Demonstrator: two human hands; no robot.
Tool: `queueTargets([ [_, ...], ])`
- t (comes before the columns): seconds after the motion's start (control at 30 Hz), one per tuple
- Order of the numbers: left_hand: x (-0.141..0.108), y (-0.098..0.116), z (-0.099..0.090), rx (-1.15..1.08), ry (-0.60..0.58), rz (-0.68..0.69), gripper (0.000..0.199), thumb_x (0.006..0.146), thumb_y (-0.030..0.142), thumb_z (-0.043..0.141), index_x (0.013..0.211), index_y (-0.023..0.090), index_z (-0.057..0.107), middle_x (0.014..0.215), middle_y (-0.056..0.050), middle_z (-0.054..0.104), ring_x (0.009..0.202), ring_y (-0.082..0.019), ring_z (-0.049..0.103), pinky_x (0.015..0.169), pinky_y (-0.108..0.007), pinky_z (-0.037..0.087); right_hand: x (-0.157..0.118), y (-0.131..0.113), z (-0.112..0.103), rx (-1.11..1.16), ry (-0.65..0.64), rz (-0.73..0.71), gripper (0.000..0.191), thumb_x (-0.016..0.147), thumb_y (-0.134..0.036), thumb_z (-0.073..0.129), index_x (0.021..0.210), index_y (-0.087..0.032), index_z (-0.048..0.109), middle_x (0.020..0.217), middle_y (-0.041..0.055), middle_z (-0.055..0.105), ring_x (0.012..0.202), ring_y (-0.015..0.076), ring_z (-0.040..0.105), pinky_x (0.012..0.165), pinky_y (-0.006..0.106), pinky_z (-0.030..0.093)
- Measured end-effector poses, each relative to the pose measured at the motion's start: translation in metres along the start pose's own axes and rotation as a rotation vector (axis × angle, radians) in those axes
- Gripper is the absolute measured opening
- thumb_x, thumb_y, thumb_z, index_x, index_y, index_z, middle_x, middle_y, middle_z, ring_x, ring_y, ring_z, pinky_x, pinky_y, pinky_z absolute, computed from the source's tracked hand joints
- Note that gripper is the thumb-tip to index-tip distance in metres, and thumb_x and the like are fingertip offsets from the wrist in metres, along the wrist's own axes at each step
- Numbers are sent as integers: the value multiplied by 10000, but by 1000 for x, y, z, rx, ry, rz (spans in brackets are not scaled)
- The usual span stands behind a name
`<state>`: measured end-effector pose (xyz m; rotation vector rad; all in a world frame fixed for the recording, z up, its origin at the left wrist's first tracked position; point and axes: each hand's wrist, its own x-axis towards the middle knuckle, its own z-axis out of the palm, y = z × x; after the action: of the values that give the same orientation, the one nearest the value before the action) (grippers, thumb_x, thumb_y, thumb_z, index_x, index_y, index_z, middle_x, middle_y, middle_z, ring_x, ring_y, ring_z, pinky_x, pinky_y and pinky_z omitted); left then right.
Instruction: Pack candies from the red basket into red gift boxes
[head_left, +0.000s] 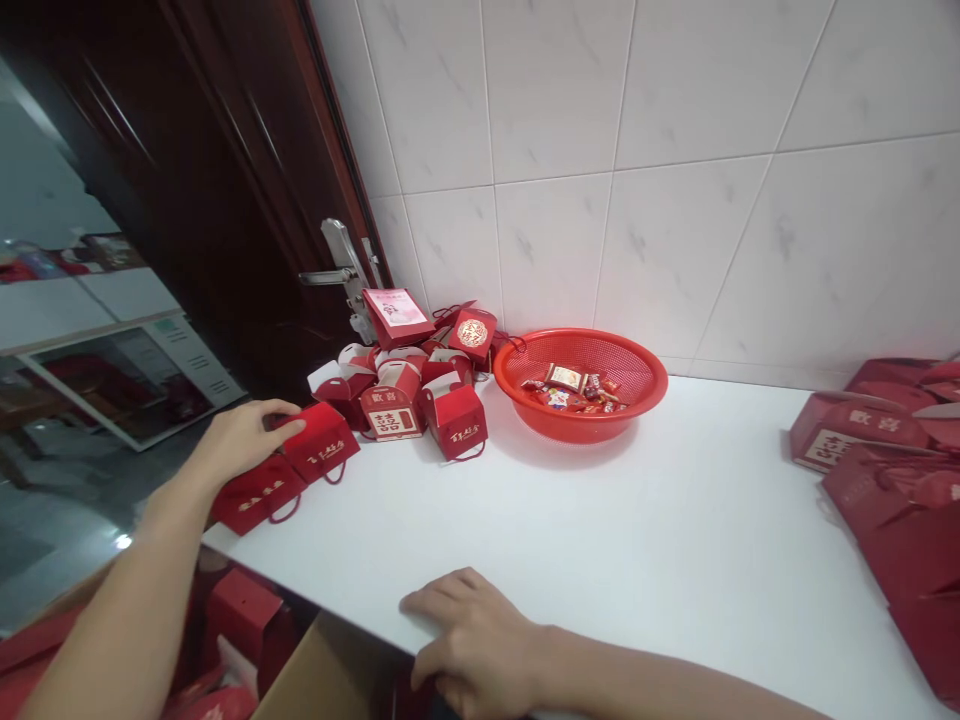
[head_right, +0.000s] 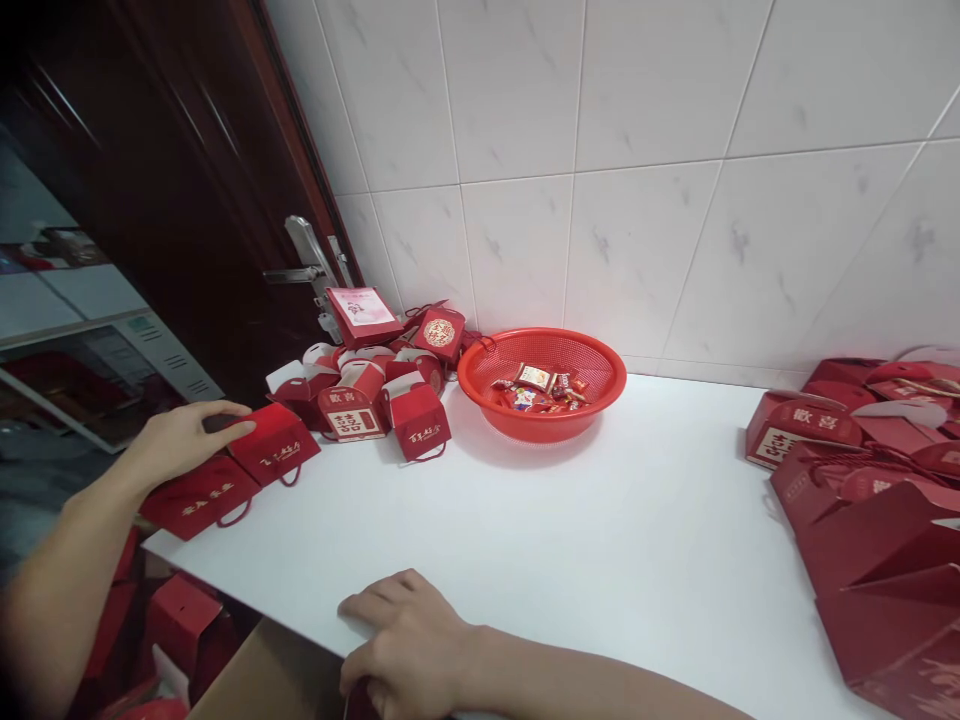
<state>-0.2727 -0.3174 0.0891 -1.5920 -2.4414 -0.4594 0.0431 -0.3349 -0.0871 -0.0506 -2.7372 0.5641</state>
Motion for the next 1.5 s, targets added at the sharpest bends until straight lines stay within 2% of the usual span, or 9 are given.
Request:
queueTargets([
  [0.1, 3, 8, 3, 89, -62, -60, 250, 865, 404, 519, 841, 196, 654, 507, 69, 455, 660, -179, 532, 664, -215, 298, -1, 0, -1, -6, -19, -5, 254, 863, -252, 570, 1035, -224, 756, 1424, 84, 518, 1225, 235, 521, 1044, 388, 392],
  [0.27, -14, 25, -17, 23, -100, 53, 247, 854, 408, 531, 832, 203, 668, 485, 84, 478, 588, -163, 514, 643, -207, 306, 1, 4, -19, 234, 35, 22, 266, 889, -349, 641, 1063, -174, 740, 1380, 149, 571, 1247, 249, 554, 1071, 374, 404],
  [0.47, -42, 60, -41, -204, -203, 234, 421, 858, 607, 544, 932, 212, 670, 687, 92, 653, 449, -81, 414, 527, -193, 338, 7, 10, -99, 470, 661, 269, 152, 928, -287, 583, 1004, -188, 671, 977, 77, 712, 875, 175, 662, 825, 315, 524],
  [0.57, -46, 93, -35, -301, -127, 575, 331, 913, 517, 534, 896, 215, 668, 837, 33, 712, 622, -136, 567, 635, -239, 433, 3, 12, -141, 422, 834, 339, 134, 931, -299, 589, 992, -198, 655, 956, 47, 708, 793, 152, 639, 732, 289, 506],
  [0.73, -59, 160, 8, -259, 166, 1094, 191, 1000, 226, 448, 942, 192, 626, 852, -15, 701, 774, -173, 612, 815, -348, 405, -16, 16, -178, 274, 772, 462, 167, 937, -357, 585, 951, -200, 642, 898, 26, 671, 749, 146, 598, 693, 291, 471],
  [0.9, -78, 200, 56, -206, 286, 1242, 213, 985, 114, 430, 911, 178, 618, 794, -22, 649, 716, -171, 542, 718, -346, 335, -31, 28, -189, -38, 576, 688, 232, 848, -365, 670, 805, -207, 506, 828, 8, 585, 710, 156, 523, 625, 291, 392],
  [1.1, -82, 209, 71, -253, 139, 1212, 258, 1010, 172, 400, 953, 189, 651, 799, -35, 663, 717, -176, 531, 738, -354, 329, -39, 36, -202, -175, 296, 955, 269, 756, -195, 660, 774, -222, 393, 810, 1, 550, 677, 151, 456, 571, 276, 284],
  [1.3, -68, 215, 62, -352, -84, 1154, 274, 1010, 308, 456, 886, 210, 680, 810, -18, 708, 718, -172, 556, 791, -376, 343, -53, 42, -217, -52, 310, 900, 249, 717, -8, 531, 725, -210, 387, 696, -27, 513, 608, 126, 427, 551, 262, 263],
  [1.5, -57, 232, 48, -280, -354, 1139, 457, 1022, 411, 408, 681, 201, 626, 639, 11, 646, 582, -147, 516, 809, -385, 397, -61, 50, -222, 21, 220, 820, 241, 734, 49, 486, 784, -178, 547, 823, 21, 633, 715, 147, 516, 582, 245, 319],
])
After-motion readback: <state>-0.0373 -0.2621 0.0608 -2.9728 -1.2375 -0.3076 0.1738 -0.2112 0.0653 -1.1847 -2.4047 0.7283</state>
